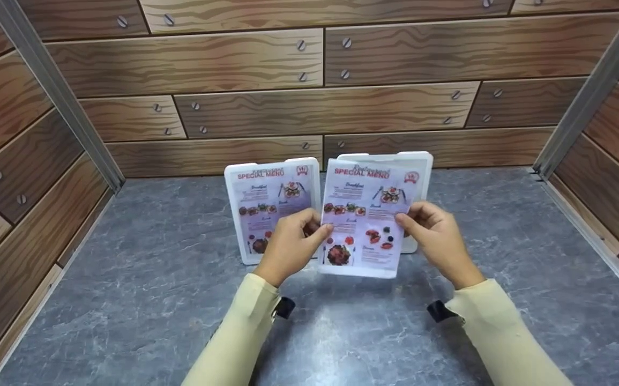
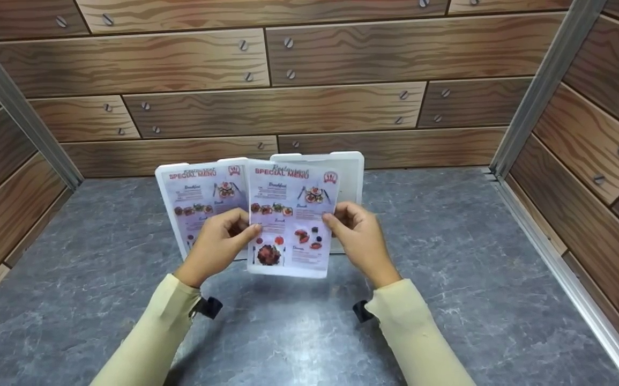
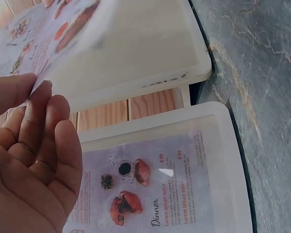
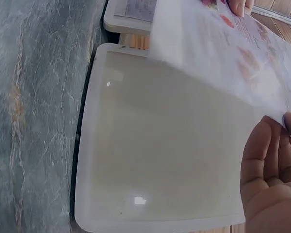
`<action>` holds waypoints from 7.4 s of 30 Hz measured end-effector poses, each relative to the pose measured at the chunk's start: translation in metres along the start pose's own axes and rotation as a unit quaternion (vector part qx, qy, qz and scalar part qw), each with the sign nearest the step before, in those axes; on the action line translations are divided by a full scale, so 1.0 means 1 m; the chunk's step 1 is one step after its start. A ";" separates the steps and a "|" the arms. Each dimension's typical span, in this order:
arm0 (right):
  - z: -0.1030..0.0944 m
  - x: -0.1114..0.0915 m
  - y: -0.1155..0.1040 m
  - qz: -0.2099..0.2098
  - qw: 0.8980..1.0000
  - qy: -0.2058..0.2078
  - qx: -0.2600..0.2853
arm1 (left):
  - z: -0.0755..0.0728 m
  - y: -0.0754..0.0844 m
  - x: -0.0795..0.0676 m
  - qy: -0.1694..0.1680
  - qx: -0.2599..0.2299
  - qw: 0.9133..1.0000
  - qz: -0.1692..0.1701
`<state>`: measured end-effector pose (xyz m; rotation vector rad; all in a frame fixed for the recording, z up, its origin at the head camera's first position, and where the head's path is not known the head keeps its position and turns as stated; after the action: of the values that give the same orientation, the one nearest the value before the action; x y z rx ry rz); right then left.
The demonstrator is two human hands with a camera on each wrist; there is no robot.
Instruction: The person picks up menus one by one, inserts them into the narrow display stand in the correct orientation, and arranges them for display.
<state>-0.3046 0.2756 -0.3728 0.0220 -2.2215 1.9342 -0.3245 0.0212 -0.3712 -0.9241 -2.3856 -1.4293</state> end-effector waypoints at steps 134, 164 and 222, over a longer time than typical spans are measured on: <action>-0.030 0.017 -0.014 -0.001 0.994 0.065 0.089 | 0.012 0.016 0.029 0.050 -0.031 0.998 0.034; -0.066 0.073 -0.098 -0.113 0.969 0.125 0.179 | -0.005 0.053 0.084 0.002 0.050 0.999 0.008; -0.063 0.109 -0.115 -0.140 0.968 0.081 0.191 | -0.021 0.066 0.129 0.042 0.216 0.975 0.014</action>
<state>-0.3870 0.3333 -0.2355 0.2132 -1.6163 2.0820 -0.3876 0.0774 -0.2523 -0.7620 -2.4612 -0.8608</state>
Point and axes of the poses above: each hand's wrist, its own x-axis towards the middle knuckle, its own z-axis out of the palm, y = z × x, the point moved 8 cm from there along x, towards the middle knuckle, and after that the axes turned 11 degrees about z, right-handed, at the moved point
